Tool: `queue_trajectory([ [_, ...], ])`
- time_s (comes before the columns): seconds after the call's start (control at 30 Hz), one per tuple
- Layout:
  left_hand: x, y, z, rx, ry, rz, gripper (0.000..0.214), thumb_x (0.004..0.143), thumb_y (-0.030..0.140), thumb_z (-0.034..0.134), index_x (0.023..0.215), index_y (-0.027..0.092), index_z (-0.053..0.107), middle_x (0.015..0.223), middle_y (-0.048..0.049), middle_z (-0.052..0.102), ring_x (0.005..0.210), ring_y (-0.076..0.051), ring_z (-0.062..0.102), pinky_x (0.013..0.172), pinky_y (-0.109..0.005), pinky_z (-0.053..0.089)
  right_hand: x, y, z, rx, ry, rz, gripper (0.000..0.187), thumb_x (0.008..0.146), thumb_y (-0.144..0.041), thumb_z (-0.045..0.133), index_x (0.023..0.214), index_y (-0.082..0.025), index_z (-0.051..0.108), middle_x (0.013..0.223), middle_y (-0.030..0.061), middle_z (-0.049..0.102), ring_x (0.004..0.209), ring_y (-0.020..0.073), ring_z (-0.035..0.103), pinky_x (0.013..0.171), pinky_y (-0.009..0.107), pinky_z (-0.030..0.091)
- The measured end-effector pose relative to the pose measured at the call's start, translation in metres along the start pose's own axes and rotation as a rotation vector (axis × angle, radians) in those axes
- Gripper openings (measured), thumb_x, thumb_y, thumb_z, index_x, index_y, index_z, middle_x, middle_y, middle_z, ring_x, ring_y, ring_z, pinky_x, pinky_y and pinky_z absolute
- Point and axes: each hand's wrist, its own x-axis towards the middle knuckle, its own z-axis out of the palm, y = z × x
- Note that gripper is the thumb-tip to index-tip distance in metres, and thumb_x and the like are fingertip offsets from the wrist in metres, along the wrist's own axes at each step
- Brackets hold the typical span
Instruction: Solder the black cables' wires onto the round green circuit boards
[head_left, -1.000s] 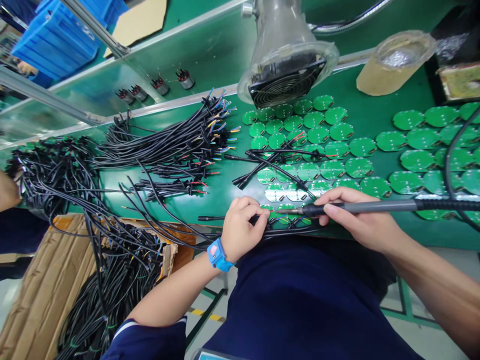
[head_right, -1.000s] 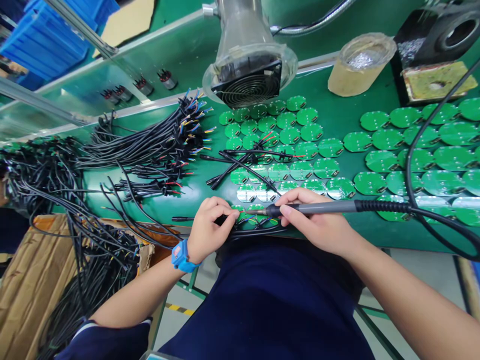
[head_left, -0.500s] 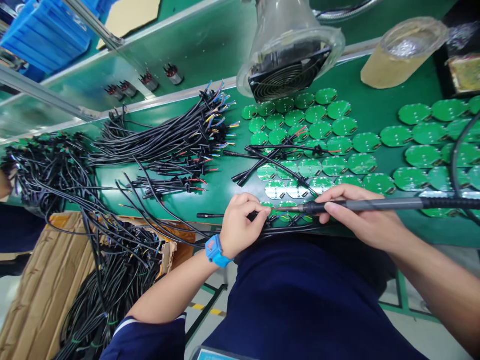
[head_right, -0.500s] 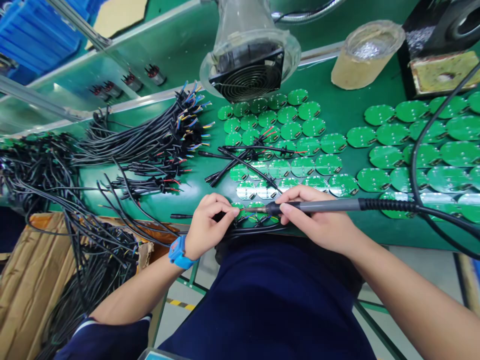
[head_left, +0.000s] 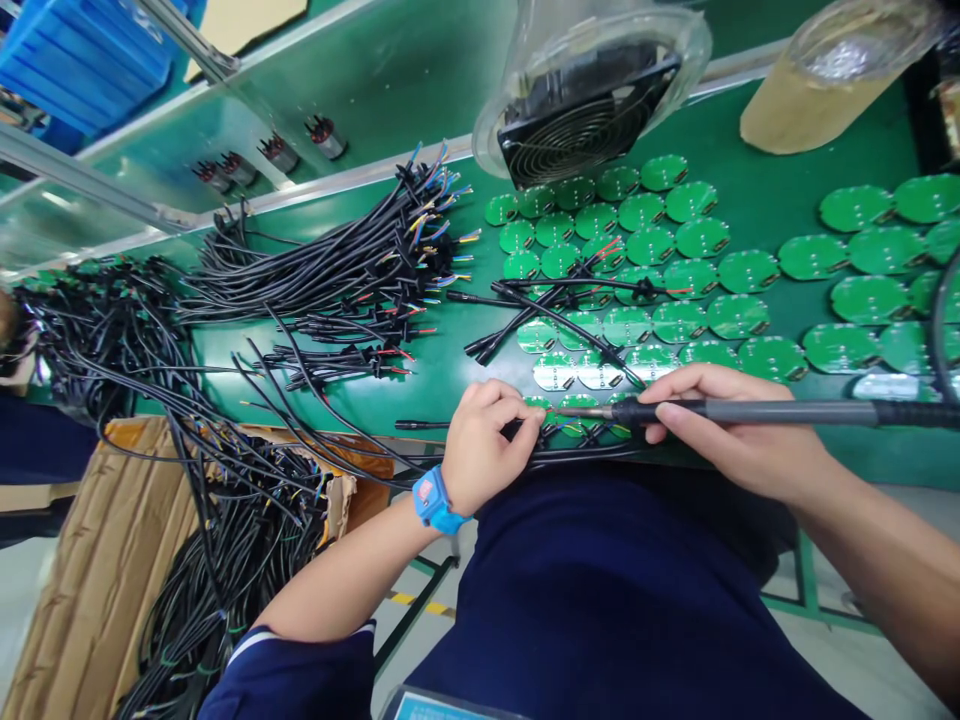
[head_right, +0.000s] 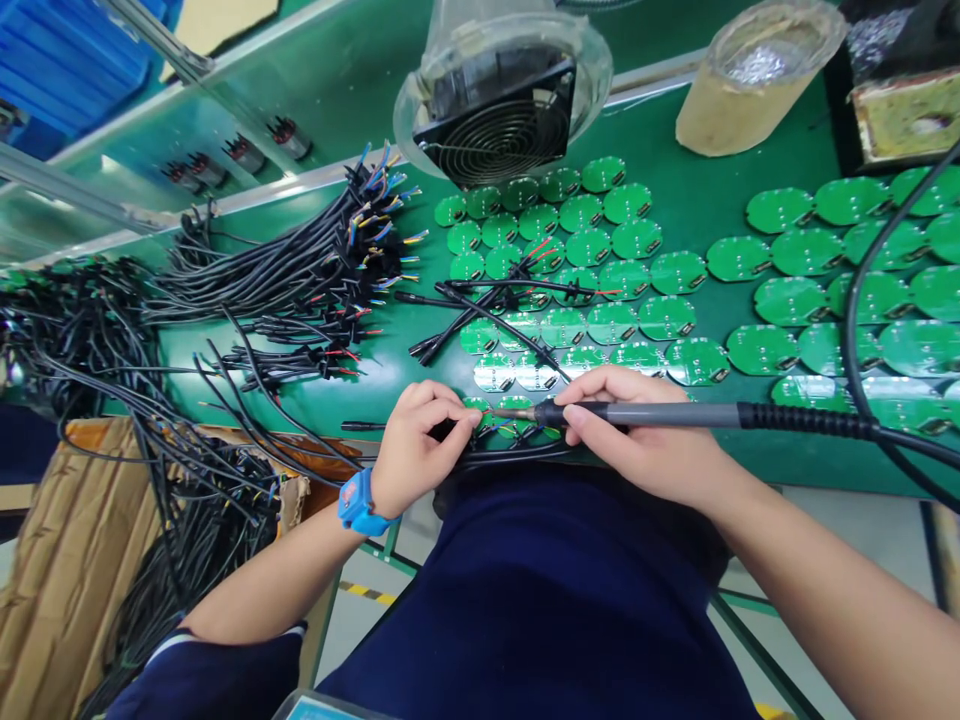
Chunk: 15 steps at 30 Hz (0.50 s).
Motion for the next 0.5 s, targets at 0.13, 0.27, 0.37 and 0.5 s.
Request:
queue_trajectory([
  [0.13,-0.0001,0.0006,0.0005,0.011,0.004,0.008,0.011,0.083,0.022,0.060,0.073,0.020,0.064,0.078,-0.0008,0.057,0.077,-0.014,0.051,0.075,-0.031,0.040,-0.0030,0.0055,0.0015,0.083,0.054,0.027,0.012,0.086,-0.032,0.056,0.092,-0.023,0.060,0.065,-0.0024,0.067,0.067,0.0123,0.063,0.066,0.025,0.049],
  [0.27,-0.0001,0.0003,0.0013,0.014,0.006,0.008,0.011,0.083,0.023,0.060,0.073,0.020,0.064,0.078,-0.0007,0.057,0.077,-0.014,0.051,0.075,-0.031,0.041,-0.0026,0.0066,0.0043,0.111,0.097,0.054,0.014,0.086,-0.035,0.056,0.094,-0.023,0.059,0.065,-0.0037,0.067,0.066,0.0102,0.063,0.069,0.023,0.048],
  [0.37,0.0000,0.0006,0.0013,0.019,0.012,0.006,0.011,0.083,0.023,0.061,0.073,0.020,0.064,0.078,-0.0008,0.057,0.077,-0.014,0.051,0.074,-0.031,0.041,-0.0001,0.0028,0.0046,0.051,0.070,0.060,0.015,0.086,-0.036,0.056,0.093,-0.023,0.059,0.066,-0.0040,0.068,0.067,0.0104,0.063,0.068,0.023,0.048],
  [0.5,-0.0007,0.0010,0.0018,0.022,0.027,0.009,0.011,0.083,0.023,0.061,0.072,0.019,0.064,0.076,-0.0010,0.056,0.076,-0.014,0.052,0.074,-0.031,0.041,0.0024,-0.0014,0.0033,-0.020,0.045,0.051,0.015,0.085,-0.038,0.054,0.092,-0.025,0.059,0.066,-0.0050,0.068,0.067,0.0117,0.064,0.066,0.024,0.049],
])
